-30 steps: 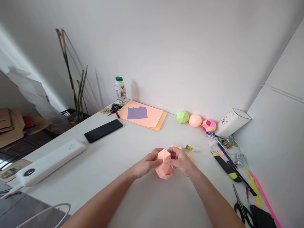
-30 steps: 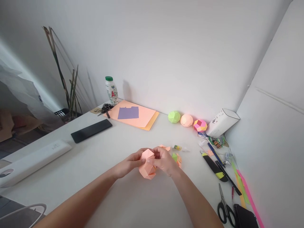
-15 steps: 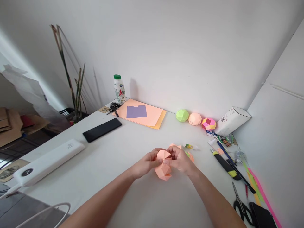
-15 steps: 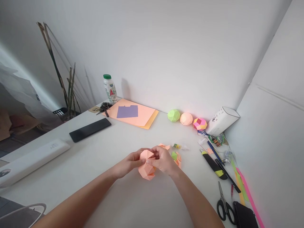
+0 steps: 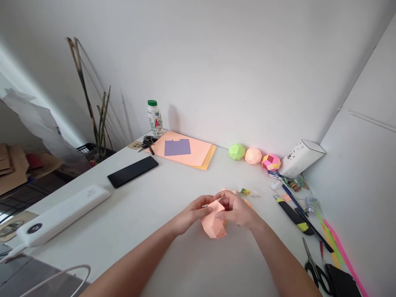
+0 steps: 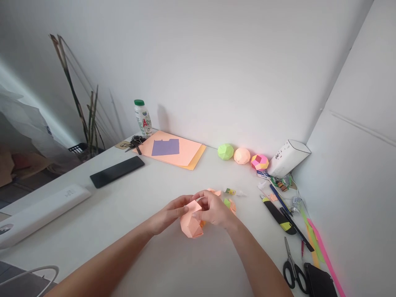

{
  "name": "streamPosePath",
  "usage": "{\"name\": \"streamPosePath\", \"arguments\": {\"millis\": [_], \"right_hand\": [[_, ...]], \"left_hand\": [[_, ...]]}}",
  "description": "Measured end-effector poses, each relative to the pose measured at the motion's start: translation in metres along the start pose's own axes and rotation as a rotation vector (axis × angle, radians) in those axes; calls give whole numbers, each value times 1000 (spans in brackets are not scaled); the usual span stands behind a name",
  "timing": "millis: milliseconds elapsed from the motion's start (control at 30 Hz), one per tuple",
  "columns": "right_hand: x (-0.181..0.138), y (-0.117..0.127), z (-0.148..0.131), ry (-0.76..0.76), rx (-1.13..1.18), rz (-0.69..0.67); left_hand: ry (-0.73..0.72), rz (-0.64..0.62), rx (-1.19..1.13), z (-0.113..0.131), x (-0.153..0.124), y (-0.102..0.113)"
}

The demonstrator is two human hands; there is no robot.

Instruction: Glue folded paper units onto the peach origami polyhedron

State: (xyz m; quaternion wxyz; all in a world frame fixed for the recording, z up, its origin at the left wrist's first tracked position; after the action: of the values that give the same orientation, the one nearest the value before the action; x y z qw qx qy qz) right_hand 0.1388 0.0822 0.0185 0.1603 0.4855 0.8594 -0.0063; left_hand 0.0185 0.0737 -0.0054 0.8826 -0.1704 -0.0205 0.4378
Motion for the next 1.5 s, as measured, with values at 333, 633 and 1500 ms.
{"name": "streamPosePath", "arguments": {"millis": [333,633,1500], "right_hand": [[-2,4,-12,102,23,77],[1,25,-10,143,-271,206],[-29,71,-52,401,-146,382]], "left_hand": [[-86,72,-33,11,0,2],[-24,3,94,8,-3,-3],[48,69,-135,-8,1,-1]]}}
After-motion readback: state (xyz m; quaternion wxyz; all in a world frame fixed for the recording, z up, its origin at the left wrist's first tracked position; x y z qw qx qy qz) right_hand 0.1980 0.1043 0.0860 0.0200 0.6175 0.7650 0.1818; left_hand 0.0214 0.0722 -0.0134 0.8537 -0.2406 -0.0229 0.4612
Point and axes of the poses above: each hand's wrist, its own x-axis towards the middle knuckle, its own y-axis out of the back of the hand, z = x × y, the point moved 7 cm from there along x, towards the middle knuckle, and after that the axes turned 3 degrees about -x, right-handed, at the moved point
